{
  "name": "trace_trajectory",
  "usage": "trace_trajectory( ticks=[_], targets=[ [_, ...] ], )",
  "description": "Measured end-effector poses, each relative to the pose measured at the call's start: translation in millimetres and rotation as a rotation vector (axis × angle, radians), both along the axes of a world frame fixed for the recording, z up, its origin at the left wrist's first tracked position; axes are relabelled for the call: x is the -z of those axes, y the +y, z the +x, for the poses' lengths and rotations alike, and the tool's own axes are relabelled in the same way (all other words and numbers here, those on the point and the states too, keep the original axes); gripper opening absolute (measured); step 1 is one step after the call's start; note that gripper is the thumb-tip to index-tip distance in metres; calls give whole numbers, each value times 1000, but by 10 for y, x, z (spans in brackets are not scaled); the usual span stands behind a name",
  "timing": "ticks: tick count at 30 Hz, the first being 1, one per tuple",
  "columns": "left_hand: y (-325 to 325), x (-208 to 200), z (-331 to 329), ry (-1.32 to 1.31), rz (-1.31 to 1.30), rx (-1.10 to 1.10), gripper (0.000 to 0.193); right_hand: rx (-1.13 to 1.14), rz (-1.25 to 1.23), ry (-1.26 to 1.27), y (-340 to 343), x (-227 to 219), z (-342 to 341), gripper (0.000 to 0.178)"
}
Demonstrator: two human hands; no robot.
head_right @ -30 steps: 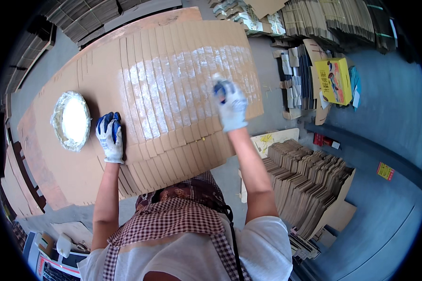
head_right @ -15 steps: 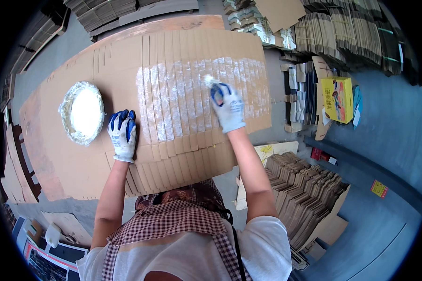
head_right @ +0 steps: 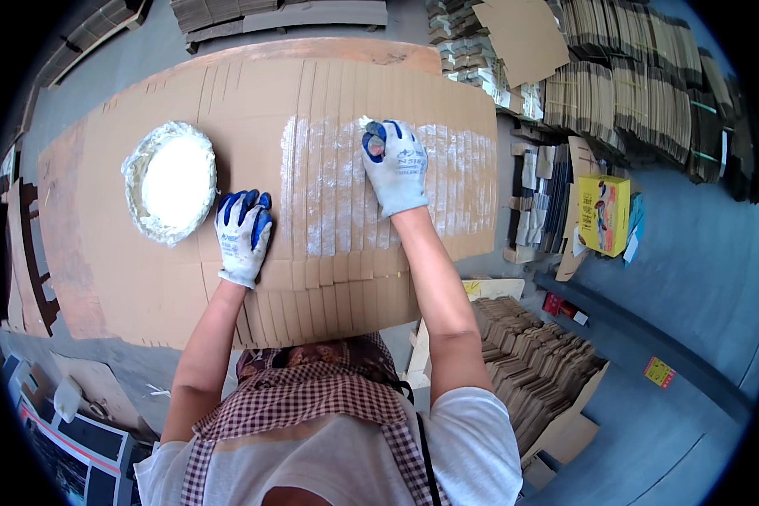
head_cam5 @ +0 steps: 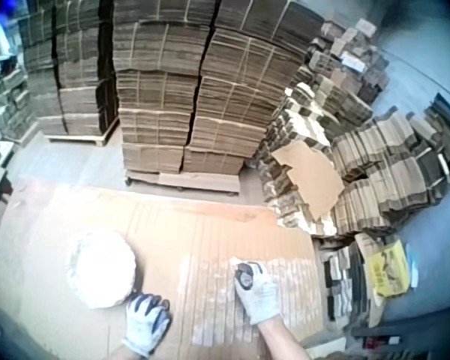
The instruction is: The person applies a white adhesive substance to a large corrugated cardboard sheet using a putty knife. They scoop the adhesive from a container and spread it in parallel lines across the surface of the cardboard.
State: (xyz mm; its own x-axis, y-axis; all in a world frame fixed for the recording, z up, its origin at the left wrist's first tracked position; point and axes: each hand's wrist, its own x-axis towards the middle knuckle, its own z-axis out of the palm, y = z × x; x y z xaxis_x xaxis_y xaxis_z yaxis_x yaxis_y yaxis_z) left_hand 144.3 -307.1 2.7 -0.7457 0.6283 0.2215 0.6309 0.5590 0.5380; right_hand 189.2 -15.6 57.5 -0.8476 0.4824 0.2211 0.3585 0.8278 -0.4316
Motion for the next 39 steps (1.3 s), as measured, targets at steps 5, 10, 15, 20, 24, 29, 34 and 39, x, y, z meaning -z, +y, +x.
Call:
trace_trajectory(
  ticks=[5, 10, 15, 20, 24, 29, 34, 39],
  targets=[
    [20, -29, 0, -18, 3, -8, 38, -15, -26, -17, -27, 11, -103, 30],
    [-27, 11, -21, 6, 14, -22, 38, 16, -26, -17, -117, -165, -42, 32],
    [-8, -3, -18, 4, 28, -3, 36, -169, 66, -152, -417, -15, 213, 40],
    [-8, -15, -42, 10, 30, 15, 34, 252, -78, -57, -204, -175, 419, 34],
    [9, 62, 4, 1, 2, 10, 36, 440, -580, 251, -404, -273, 883, 28],
    [29, 103, 1, 32, -1, 38, 31, 714, -1511, 710, -444, -60, 1473, 25],
    [54, 18, 19, 59, 6, 74, 42, 624, -1191, 759, 27, -141, 2257, 29],
    [32, 88, 2, 84, -19, 76, 39, 901, -948, 836, 416, -1, 2935, 22]
  ],
)
